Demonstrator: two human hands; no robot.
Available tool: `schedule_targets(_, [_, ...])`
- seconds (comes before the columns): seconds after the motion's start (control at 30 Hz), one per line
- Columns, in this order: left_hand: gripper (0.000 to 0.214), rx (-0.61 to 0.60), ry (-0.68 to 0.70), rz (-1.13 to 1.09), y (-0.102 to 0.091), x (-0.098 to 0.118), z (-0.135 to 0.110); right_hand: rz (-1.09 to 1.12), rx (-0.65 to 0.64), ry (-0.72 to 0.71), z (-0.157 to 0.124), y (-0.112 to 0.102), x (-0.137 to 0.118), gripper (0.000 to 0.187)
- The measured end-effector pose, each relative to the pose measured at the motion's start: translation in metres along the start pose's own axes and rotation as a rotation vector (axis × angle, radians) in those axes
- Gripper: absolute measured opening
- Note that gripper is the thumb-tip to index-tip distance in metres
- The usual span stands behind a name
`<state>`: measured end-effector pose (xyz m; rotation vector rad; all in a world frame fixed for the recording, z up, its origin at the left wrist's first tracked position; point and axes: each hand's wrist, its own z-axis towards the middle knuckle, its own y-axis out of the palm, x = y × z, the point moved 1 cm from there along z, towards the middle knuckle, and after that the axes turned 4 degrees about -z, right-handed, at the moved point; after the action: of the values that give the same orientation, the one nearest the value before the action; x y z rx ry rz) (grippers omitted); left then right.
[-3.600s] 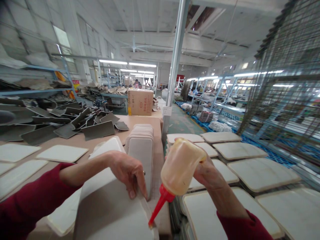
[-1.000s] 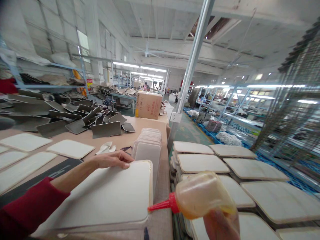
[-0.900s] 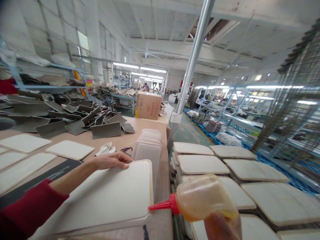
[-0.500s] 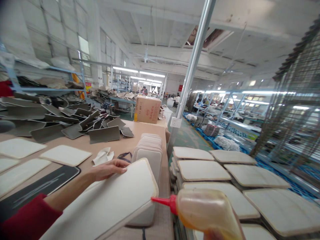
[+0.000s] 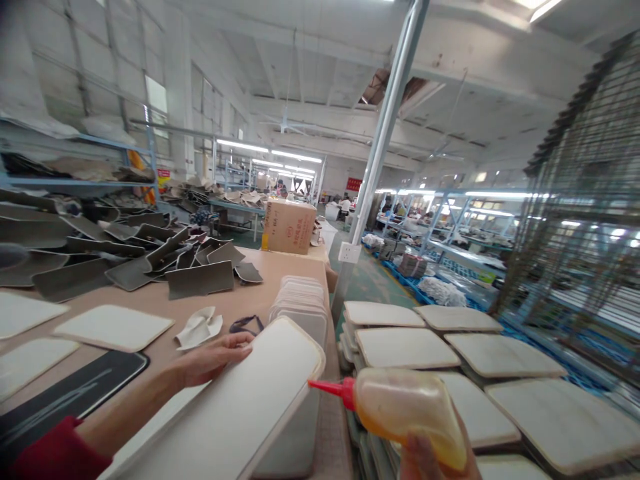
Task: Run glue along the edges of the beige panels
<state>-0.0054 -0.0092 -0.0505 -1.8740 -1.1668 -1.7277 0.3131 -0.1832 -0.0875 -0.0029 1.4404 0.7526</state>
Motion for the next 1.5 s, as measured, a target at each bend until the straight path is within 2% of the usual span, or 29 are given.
schedule_targets(0.13, [0.045,-0.019,-0.004,0.000,-0.008,0.001,-0.001,0.127,-0.021,-0.013,-0.013,0.025,-0.015,0.061])
schedule_targets(0.23, [0.045,-0.036,-0.003,-0.003,-0.014,0.001,-0.001,0.220,0.026,-0.021,-0.021,0.045,-0.027,0.060])
schedule_targets(0.4, [0.044,-0.045,-0.009,-0.022,-0.020,0.003,-0.004,0.251,0.088,-0.006,-0.026,0.058,-0.029,0.059])
schedule_targets(0.57, [0.046,-0.021,-0.001,-0.062,-0.022,0.002,-0.006,0.253,0.103,0.062,-0.031,0.058,-0.022,0.066])
schedule_targets(0.7, [0.047,-0.003,0.002,-0.075,-0.020,-0.003,-0.004,0.235,-0.021,0.006,-0.036,0.056,-0.022,0.049])
schedule_targets(0.77, [0.047,0.014,0.006,-0.077,-0.018,-0.006,-0.003,0.226,-0.044,0.029,-0.038,0.054,-0.022,0.046])
schedule_targets(1.1, [0.045,0.051,0.041,-0.050,-0.013,-0.015,0.003,0.205,-0.051,0.127,-0.042,0.047,-0.015,0.060])
schedule_targets(1.23, [0.045,0.063,0.057,-0.072,-0.011,-0.015,0.003,0.214,-0.080,0.166,-0.041,0.043,-0.014,0.051])
schedule_targets(1.4, [0.047,0.087,0.066,-0.093,-0.009,-0.013,0.001,0.219,-0.118,0.162,-0.043,0.044,-0.013,0.051])
schedule_targets(1.5, [0.046,0.095,0.073,-0.099,-0.009,-0.013,0.001,0.236,-0.128,0.152,-0.044,0.041,-0.005,0.040])
